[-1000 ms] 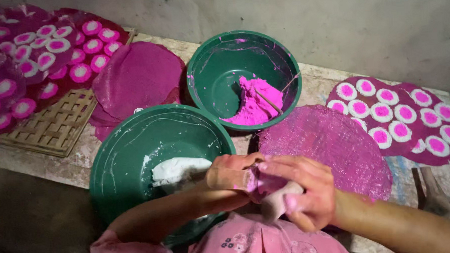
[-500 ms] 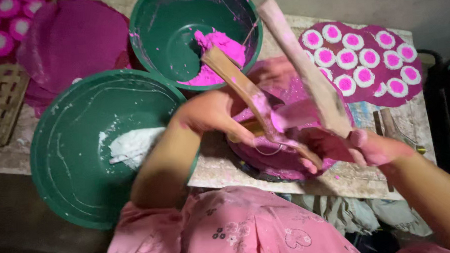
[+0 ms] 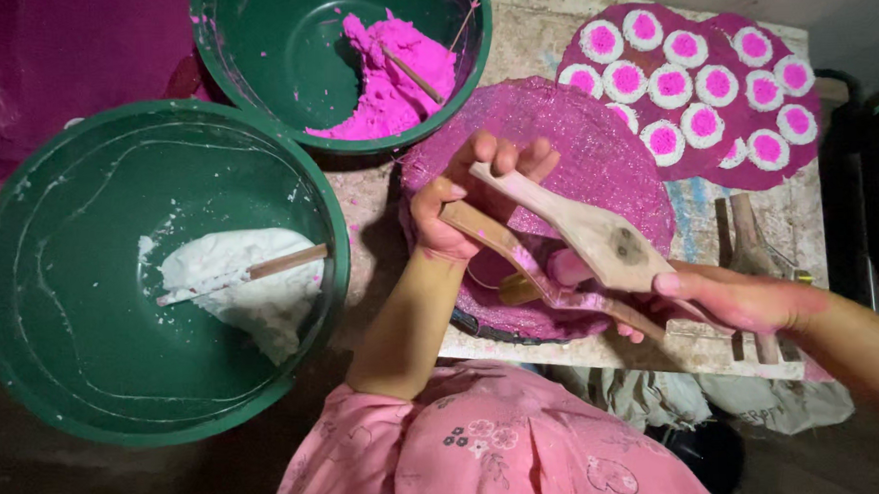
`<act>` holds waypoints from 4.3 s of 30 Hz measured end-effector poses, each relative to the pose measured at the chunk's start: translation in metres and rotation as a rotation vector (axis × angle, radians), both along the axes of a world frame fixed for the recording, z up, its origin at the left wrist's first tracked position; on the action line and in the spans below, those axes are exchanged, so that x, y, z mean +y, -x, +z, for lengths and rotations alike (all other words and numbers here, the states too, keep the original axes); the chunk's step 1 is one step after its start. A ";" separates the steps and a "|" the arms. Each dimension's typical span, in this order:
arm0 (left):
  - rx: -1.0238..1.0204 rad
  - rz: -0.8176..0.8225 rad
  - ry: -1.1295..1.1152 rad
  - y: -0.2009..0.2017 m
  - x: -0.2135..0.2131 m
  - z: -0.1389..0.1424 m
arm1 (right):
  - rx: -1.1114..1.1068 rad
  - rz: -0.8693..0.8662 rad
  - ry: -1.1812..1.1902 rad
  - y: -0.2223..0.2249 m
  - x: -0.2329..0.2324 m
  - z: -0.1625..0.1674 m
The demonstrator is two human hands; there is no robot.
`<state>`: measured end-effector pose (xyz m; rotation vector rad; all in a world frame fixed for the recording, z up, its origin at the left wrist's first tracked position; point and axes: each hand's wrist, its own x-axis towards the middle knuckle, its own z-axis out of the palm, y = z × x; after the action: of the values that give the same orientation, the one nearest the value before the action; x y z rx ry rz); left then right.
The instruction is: The person repeatedly scoops pink dough from a green bowl, places it into a circular mold, and presses it flat with a wooden tool. They then remove the shaped dough and place it on a pink tray alongside other finished pieces. The process is repeated multiple times.
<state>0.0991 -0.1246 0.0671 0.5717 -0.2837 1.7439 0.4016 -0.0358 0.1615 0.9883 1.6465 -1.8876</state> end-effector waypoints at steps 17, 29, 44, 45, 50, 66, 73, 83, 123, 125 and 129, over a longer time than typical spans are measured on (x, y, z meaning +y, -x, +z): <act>-0.403 -0.064 -0.141 0.049 0.024 -0.111 | -0.192 0.106 -0.383 0.089 -0.021 -0.032; -0.471 -0.066 -0.087 0.009 0.057 -0.133 | -0.223 0.090 -0.600 0.079 -0.015 -0.019; -0.291 0.032 -0.039 0.036 0.023 -0.118 | -0.211 0.060 -0.485 0.082 -0.034 -0.049; -0.331 0.013 -0.038 0.026 0.021 -0.121 | -0.234 0.071 -0.478 0.074 -0.031 -0.054; -0.123 0.037 0.318 -0.008 0.026 -0.127 | -0.185 0.065 -0.458 -0.001 0.011 -0.061; 1.933 0.542 0.513 -0.037 -0.058 -0.057 | 0.529 -1.023 -0.319 -0.077 -0.094 -0.068; 1.921 0.748 0.912 0.005 -0.031 -0.096 | 0.703 -1.004 -0.281 -0.104 -0.102 -0.089; 1.812 1.244 0.787 -0.043 -0.092 -0.106 | 0.684 -1.036 -0.323 -0.094 -0.106 -0.092; -0.307 0.069 0.239 0.043 -0.004 -0.081 | -0.067 0.034 -0.523 0.104 -0.049 -0.023; -0.347 0.074 0.286 0.035 -0.003 -0.084 | -0.193 0.067 -0.532 0.103 -0.048 -0.017; -0.343 0.117 0.366 0.017 0.011 -0.087 | -0.260 0.109 -0.683 0.098 -0.040 -0.010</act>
<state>0.0824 -0.1139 -0.0203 0.0231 -0.1642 1.9465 0.3033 -0.0762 0.1512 1.2938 2.1653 -1.0652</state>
